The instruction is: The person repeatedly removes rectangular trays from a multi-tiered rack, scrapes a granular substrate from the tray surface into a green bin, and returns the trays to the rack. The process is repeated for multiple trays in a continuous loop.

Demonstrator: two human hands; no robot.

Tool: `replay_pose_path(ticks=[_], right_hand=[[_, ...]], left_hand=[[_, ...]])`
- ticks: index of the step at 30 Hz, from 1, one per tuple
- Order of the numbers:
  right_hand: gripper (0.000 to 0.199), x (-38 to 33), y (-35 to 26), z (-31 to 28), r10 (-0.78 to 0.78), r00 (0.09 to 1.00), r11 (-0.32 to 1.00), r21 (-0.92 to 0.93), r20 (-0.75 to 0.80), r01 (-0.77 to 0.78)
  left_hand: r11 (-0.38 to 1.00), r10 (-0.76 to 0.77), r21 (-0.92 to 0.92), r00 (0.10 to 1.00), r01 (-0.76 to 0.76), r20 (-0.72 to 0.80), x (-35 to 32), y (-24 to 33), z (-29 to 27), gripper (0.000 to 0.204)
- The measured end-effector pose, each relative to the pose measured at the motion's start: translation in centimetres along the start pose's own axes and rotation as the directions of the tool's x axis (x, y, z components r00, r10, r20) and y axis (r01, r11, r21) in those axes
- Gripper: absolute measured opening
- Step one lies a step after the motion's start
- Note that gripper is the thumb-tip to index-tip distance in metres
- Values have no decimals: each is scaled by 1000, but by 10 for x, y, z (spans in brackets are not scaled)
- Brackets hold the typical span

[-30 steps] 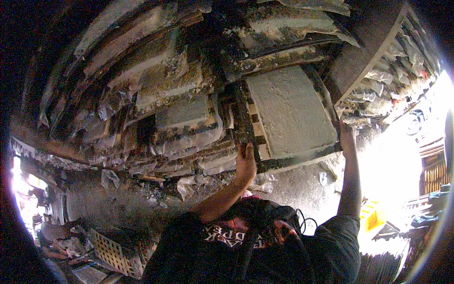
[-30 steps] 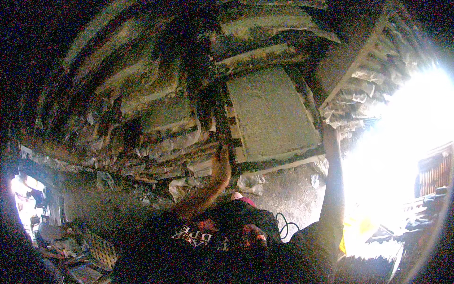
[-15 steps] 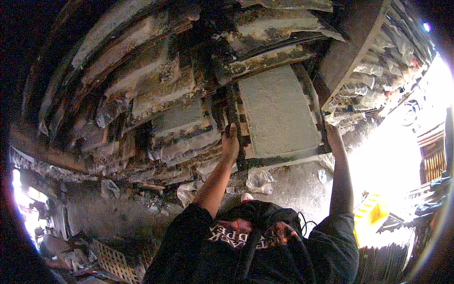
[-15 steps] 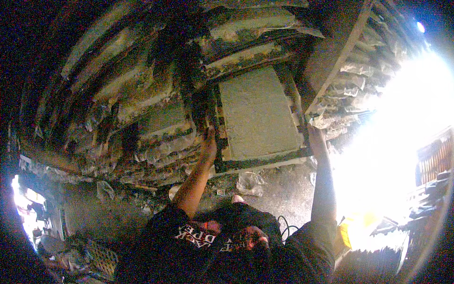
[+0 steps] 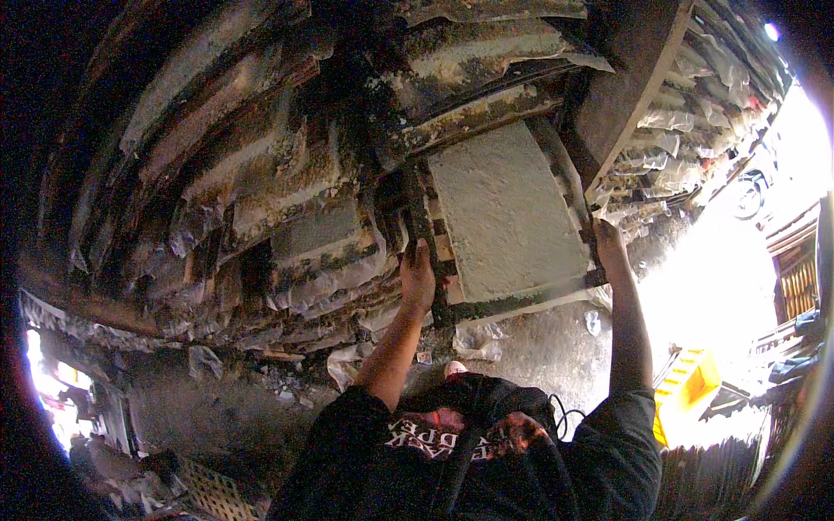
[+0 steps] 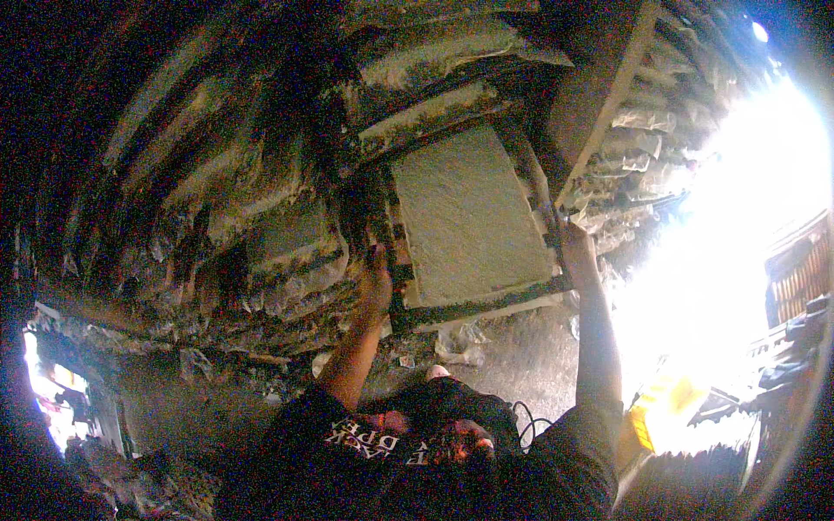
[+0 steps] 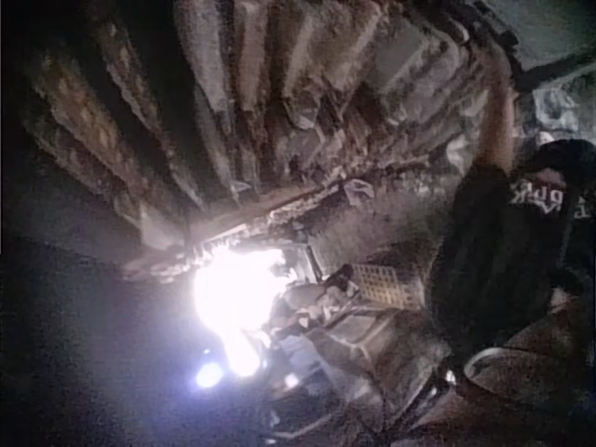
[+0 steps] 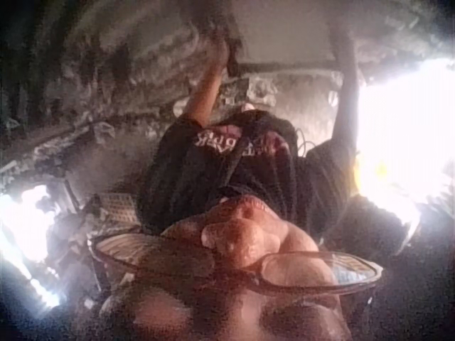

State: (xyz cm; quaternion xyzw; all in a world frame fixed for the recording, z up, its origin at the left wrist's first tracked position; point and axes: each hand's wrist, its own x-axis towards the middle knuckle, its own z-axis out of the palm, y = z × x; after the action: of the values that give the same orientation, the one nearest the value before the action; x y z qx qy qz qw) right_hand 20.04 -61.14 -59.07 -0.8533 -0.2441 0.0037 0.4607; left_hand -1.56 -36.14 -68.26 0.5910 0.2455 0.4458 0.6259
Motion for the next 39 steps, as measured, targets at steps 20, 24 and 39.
replay_pose_path(ticks=[20, 24, 39], right_hand=[[34, -127, 36, -10, -106, 992, 950, -303, -73, 79], [33, -182, 41, -14, -96, 985, 984, -164, -141, 73], [32, -532, 64, 11, 98, 823, 966, -144, -559, -213]], left_hand=[[982, -157, -76, 973, 172, 172, -98, -17, -57, 47], [1000, -22, -5, 960, 24, 278, -122, -19, -81, 50], [999, -21, 42, 747, -10, 664, -266, 4, -183, 58]])
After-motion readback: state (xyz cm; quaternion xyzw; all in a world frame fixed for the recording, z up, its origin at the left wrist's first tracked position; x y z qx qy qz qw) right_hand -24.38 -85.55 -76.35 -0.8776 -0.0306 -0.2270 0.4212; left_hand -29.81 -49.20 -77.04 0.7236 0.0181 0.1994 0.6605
